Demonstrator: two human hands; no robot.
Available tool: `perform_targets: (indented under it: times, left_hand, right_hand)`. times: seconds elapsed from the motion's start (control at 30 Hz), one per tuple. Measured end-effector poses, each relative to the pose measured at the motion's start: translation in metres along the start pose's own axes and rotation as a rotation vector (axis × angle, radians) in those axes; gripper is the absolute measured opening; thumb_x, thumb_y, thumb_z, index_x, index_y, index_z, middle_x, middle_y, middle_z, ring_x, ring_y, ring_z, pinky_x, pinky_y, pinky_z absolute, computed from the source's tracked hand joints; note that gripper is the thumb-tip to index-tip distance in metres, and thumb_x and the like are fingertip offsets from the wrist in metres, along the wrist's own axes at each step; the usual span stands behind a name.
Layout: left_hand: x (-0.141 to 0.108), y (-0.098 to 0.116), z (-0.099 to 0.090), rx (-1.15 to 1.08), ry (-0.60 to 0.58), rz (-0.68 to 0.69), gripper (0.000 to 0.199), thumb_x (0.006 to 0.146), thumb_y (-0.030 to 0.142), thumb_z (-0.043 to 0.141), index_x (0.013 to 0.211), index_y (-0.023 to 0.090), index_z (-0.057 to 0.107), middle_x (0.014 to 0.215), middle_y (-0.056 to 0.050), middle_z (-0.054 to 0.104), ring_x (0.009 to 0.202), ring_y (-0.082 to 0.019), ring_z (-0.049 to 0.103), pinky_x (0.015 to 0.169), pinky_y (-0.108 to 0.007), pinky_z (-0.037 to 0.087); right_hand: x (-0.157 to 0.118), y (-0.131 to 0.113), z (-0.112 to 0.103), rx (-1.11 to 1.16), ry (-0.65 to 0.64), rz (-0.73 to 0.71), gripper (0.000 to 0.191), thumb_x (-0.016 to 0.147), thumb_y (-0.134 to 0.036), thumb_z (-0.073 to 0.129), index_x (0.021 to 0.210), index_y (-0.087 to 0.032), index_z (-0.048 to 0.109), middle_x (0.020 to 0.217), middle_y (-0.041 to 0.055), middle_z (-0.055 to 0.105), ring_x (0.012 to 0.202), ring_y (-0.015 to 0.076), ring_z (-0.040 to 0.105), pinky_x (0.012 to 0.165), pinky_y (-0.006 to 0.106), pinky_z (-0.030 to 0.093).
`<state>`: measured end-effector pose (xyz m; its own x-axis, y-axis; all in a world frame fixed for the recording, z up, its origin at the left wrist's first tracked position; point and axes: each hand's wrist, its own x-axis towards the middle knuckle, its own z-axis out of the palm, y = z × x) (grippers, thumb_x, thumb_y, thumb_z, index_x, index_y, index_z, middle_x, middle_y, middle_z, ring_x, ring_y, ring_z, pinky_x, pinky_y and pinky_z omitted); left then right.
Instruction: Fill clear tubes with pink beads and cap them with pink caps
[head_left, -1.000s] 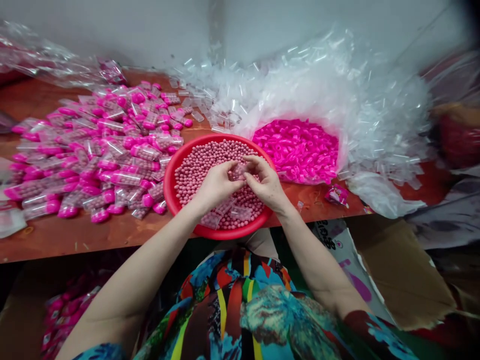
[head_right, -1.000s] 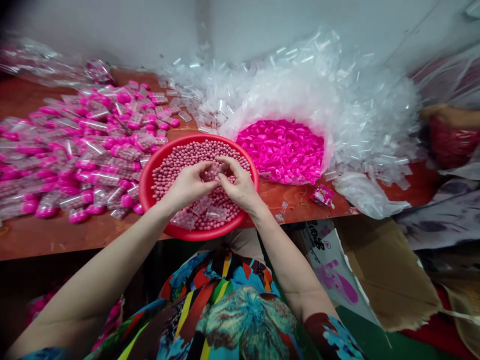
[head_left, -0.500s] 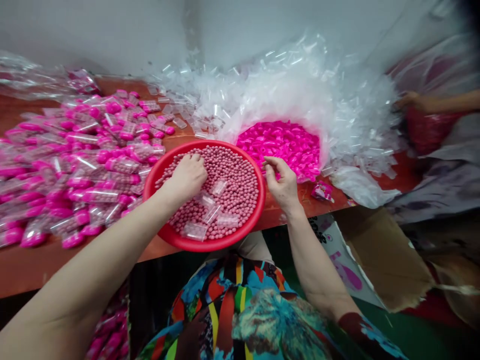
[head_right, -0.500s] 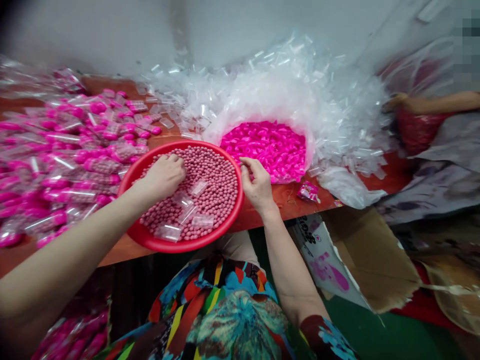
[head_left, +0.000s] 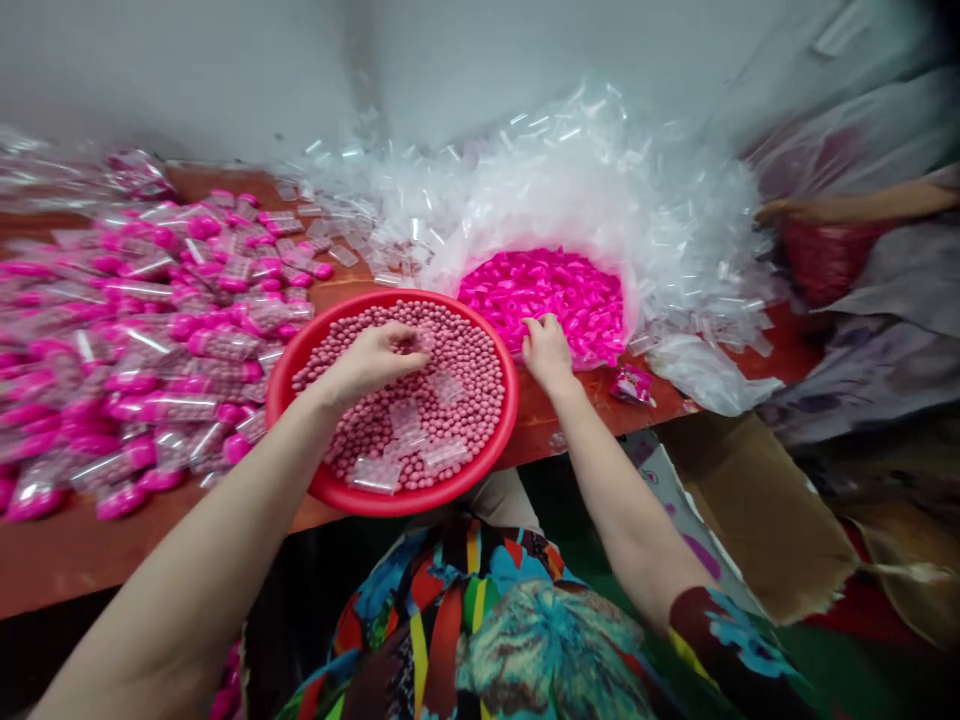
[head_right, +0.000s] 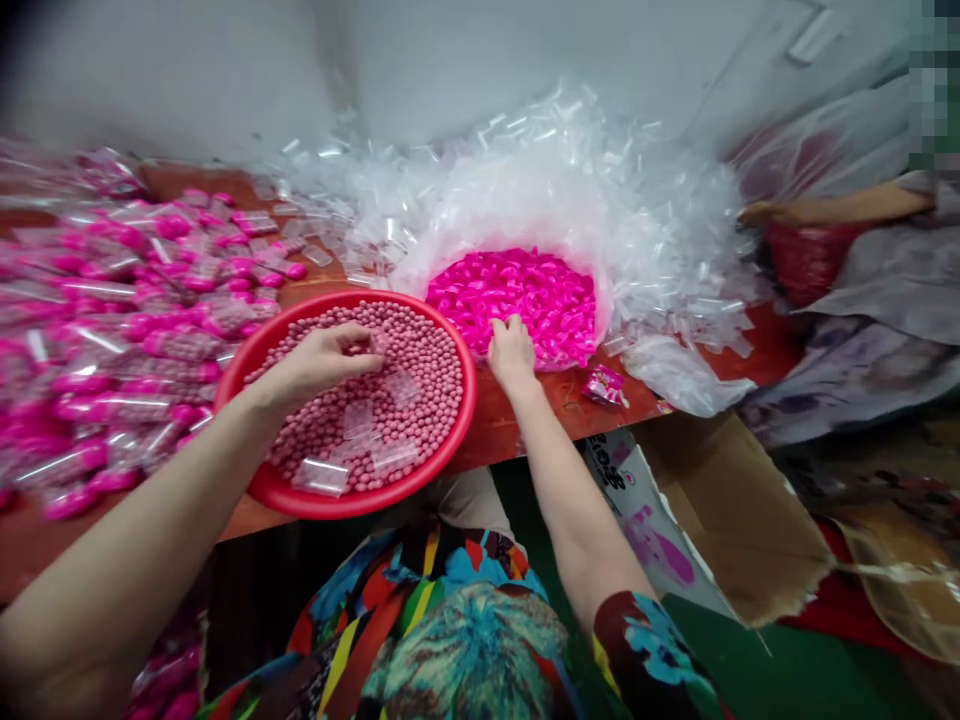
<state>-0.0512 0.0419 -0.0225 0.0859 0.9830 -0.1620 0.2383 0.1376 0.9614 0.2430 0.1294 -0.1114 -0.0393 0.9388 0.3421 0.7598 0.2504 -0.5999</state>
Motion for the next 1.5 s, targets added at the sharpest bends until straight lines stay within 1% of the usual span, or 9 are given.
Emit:
perform_targets:
  times: [0.13,0.33,0.5,0.6,0.73,1.0,1.17,1.3,1.5]
  left_hand:
    - [-0.022,-0.001,0.009,-0.396,-0.097,-0.031,0.017,0.074,0.026,0.076,0.089,0.019,0.073,0.089,-0.001,0.071,0.089,-0.018,0.065,0.083,-0.026,0.05]
    - [-0.046,-0.003,0.017,-0.714,-0.092,-0.148,0.018,0.08,0.03,0.068,0.097,0.027,0.074,0.092,-0.006,0.077,0.098,-0.029,0.072,0.076,-0.04,0.057]
    - [-0.05,-0.002,0.024,-0.876,-0.081,-0.194,0.02,0.083,0.033,0.059,0.089,0.017,0.07,0.09,-0.013,0.076,0.082,-0.026,0.071,0.055,-0.03,0.049]
    - [-0.049,-0.006,0.027,-0.907,-0.072,-0.218,0.019,0.084,0.029,0.058,0.087,0.014,0.07,0.09,-0.014,0.076,0.069,-0.019,0.067,0.053,-0.028,0.047]
    - [-0.049,-0.01,0.027,-0.88,-0.041,-0.235,0.018,0.087,0.027,0.059,0.093,0.017,0.072,0.096,-0.012,0.076,0.074,-0.02,0.069,0.056,-0.03,0.048]
    - [-0.058,-0.01,0.02,-0.88,0.033,-0.22,0.025,0.092,0.04,0.058,0.092,0.019,0.07,0.085,-0.008,0.073,0.066,-0.017,0.064,0.053,-0.029,0.044]
    - [-0.058,-0.014,0.02,-0.769,0.16,-0.291,0.011,0.085,0.033,0.064,0.078,0.025,0.065,0.077,-0.003,0.071,0.071,-0.02,0.067,0.057,-0.033,0.047]
    - [-0.055,-0.015,0.024,-0.82,0.109,-0.282,0.022,0.094,0.039,0.062,0.082,0.021,0.069,0.082,-0.007,0.074,0.08,-0.023,0.072,0.061,-0.034,0.051]
    - [-0.052,-0.014,0.026,-1.003,-0.003,-0.201,0.047,0.106,0.044,0.04,0.097,0.009,0.07,0.089,-0.018,0.075,0.089,-0.028,0.076,0.063,-0.033,0.059]
  right_hand:
    - [0.011,-0.007,0.004,-0.05,-0.036,-0.022,0.021,0.083,0.001,0.064,0.078,-0.019,0.068,0.104,0.0168,0.064,0.104,0.0266,0.054,0.102,0.048,0.041]
    - [0.016,-0.01,-0.014,-0.098,-0.02,-0.038,0.018,0.079,-0.005,0.077,0.084,-0.018,0.065,0.115,0.0235,0.066,0.115,0.0327,0.054,0.107,0.056,0.034]
    - [0.013,-0.036,-0.022,0.06,-0.017,-0.035,0.012,0.094,-0.02,0.066,0.105,-0.018,0.063,0.099,0.0128,0.071,0.086,0.0214,0.062,0.087,0.039,0.05]
    - [0.002,-0.066,-0.022,0.359,-0.072,-0.103,0.022,0.097,-0.026,0.061,0.118,-0.019,0.062,0.1,0.0077,0.071,0.083,0.0171,0.064,0.079,0.032,0.052]
    - [-0.019,-0.106,-0.017,0.671,-0.384,-0.105,0.029,0.097,-0.034,0.061,0.122,-0.02,0.065,0.103,0.0054,0.073,0.089,0.0164,0.068,0.086,0.031,0.057]
    - [-0.046,-0.128,-0.001,0.705,-0.51,-0.082,0.043,0.092,-0.025,0.058,0.134,-0.021,0.064,0.142,0.008,0.065,0.126,0.0208,0.062,0.109,0.036,0.054]
    - [-0.05,-0.121,0.009,0.805,-0.536,0.048,0.051,0.085,-0.017,0.055,0.135,-0.024,0.057,0.122,0.005,0.069,0.09,0.0147,0.068,0.078,0.028,0.06]
    - [-0.051,-0.123,0.005,0.914,-0.568,0.172,0.04,0.087,-0.022,0.059,0.127,-0.024,0.061,0.1,0.0002,0.069,0.064,0.0099,0.057,0.054,0.021,0.048]
    - [-0.052,-0.131,0.0,1.059,-0.594,0.271,0.044,0.079,-0.022,0.069,0.123,-0.023,0.068,0.098,-0.0002,0.071,0.073,0.0119,0.062,0.069,0.024,0.056]
